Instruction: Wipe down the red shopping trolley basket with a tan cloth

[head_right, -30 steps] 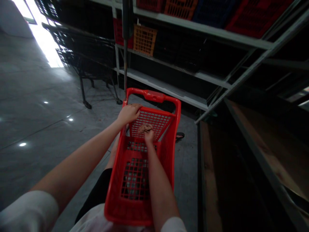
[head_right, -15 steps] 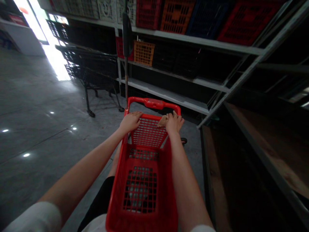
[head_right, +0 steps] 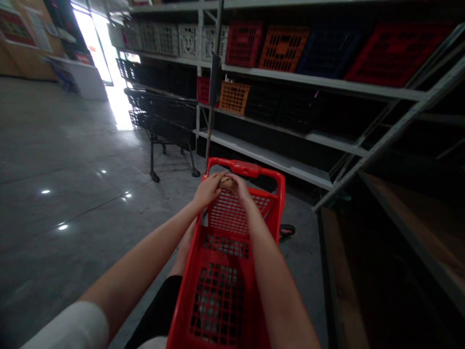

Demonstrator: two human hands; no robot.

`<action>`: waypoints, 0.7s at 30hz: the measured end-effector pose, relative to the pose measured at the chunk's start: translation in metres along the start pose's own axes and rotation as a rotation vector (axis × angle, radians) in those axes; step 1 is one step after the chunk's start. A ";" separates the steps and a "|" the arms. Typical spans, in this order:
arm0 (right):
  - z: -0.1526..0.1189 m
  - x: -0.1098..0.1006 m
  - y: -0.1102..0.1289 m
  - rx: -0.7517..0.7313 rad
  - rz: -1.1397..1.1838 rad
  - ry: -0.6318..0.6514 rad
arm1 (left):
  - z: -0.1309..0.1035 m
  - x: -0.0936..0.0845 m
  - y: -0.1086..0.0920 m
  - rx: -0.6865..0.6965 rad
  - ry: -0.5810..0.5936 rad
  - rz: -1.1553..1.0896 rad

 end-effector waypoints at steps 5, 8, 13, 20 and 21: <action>-0.022 -0.079 0.024 -0.084 -0.304 0.007 | -0.019 -0.014 0.032 -0.227 -0.209 -0.034; -0.052 -0.118 0.035 -0.244 -0.724 0.056 | -0.047 -0.006 0.028 -0.150 -0.289 -0.129; -0.091 -0.133 0.030 -0.400 -1.231 0.117 | -0.080 0.004 0.031 -0.112 -0.367 -0.314; -0.094 -0.120 0.022 -0.460 -1.408 0.187 | 0.010 -0.013 0.081 -0.451 -0.335 -0.441; -0.095 -0.121 0.022 -0.479 -1.404 0.190 | 0.024 -0.018 0.082 -0.461 -0.335 -0.454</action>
Point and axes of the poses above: each hand's wrist, its own z-axis towards the middle knuckle, its own x-axis out of the palm, y = z × x, the point moved 10 cm from there along z, towards the middle knuckle, and after that the axes turned 13 degrees about z, right-handed, at the moved point
